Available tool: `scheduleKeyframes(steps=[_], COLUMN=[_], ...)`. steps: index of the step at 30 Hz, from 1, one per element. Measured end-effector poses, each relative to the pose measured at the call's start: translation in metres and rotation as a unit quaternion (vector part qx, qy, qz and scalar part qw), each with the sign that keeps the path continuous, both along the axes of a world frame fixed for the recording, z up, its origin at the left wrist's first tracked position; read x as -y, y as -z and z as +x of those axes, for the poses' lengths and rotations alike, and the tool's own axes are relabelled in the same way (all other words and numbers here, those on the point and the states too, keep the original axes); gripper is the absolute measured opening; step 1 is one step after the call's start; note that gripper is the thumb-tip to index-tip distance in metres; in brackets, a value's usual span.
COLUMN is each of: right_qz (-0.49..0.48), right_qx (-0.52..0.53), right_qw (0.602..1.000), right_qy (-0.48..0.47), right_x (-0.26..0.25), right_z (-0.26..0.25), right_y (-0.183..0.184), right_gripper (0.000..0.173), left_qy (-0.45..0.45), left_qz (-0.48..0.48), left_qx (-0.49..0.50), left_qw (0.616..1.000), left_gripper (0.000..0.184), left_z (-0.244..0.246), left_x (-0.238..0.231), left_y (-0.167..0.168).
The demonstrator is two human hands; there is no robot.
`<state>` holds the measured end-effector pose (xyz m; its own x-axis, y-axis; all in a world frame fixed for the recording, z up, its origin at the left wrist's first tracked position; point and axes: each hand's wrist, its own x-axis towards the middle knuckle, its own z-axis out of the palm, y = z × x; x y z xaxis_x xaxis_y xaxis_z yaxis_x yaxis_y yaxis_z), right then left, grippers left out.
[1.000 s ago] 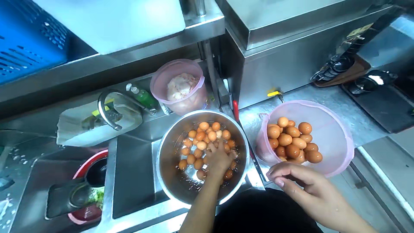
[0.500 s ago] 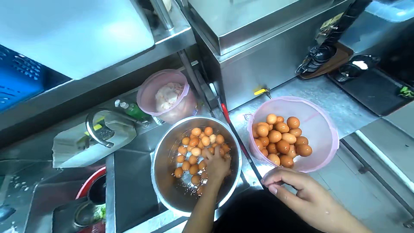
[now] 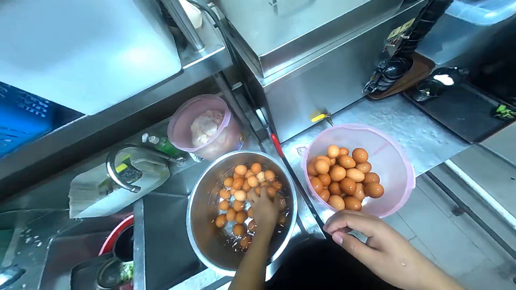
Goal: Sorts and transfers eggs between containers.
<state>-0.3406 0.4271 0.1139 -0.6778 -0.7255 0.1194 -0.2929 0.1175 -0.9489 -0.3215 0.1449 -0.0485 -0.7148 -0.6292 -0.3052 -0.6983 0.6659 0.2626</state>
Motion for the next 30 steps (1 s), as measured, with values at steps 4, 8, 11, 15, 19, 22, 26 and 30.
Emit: scheduleKeyframes(steps=[4,8,11,15,19,22,26,30], right_qz=[-0.002,0.0,-0.004,-0.01,-0.015,-0.014,-0.018,-0.007], right_qx=[0.0,0.006,0.01,0.017,0.011,0.002,-0.007,-0.04], right_qw=[1.0,1.0,1.0,1.0,1.0,1.0,1.0,0.999], right_qy=[-0.002,0.0,-0.003,0.002,0.0,0.001,-0.001,0.004], right_x=[-0.001,-0.001,-0.003,-0.006,-0.007,-0.006,-0.006,-0.015], right_z=[-0.002,-0.005,-0.006,-0.008,-0.014,-0.021,-0.03,-0.042], right_y=[0.002,0.004,0.004,0.003,0.0,0.0,0.002,-0.002], right_gripper=[0.021,0.022,0.021,0.021,0.022,0.023,0.023,0.025], left_qy=[0.004,-0.02,-0.115,-0.268,-0.213,-0.097,-0.063,-0.042], left_qz=[0.035,0.113,0.246,0.546,0.739,0.807,0.812,0.791], left_qx=[-0.049,-0.146,-0.203,-0.271,-0.384,-0.408,-0.434,-0.437], left_qw=[0.998,0.983,0.941,0.746,0.511,0.416,0.386,0.426], left_gripper=[0.057,0.06,0.059,0.044,0.056,0.059,0.06,0.063], left_z=[0.005,0.013,0.02,0.044,0.074,0.078,0.078,0.071], left_x=[0.012,0.028,0.042,0.063,0.079,0.088,0.09,0.088], left_y=[-0.001,-0.008,-0.025,-0.065,-0.078,-0.087,-0.1,-0.126])
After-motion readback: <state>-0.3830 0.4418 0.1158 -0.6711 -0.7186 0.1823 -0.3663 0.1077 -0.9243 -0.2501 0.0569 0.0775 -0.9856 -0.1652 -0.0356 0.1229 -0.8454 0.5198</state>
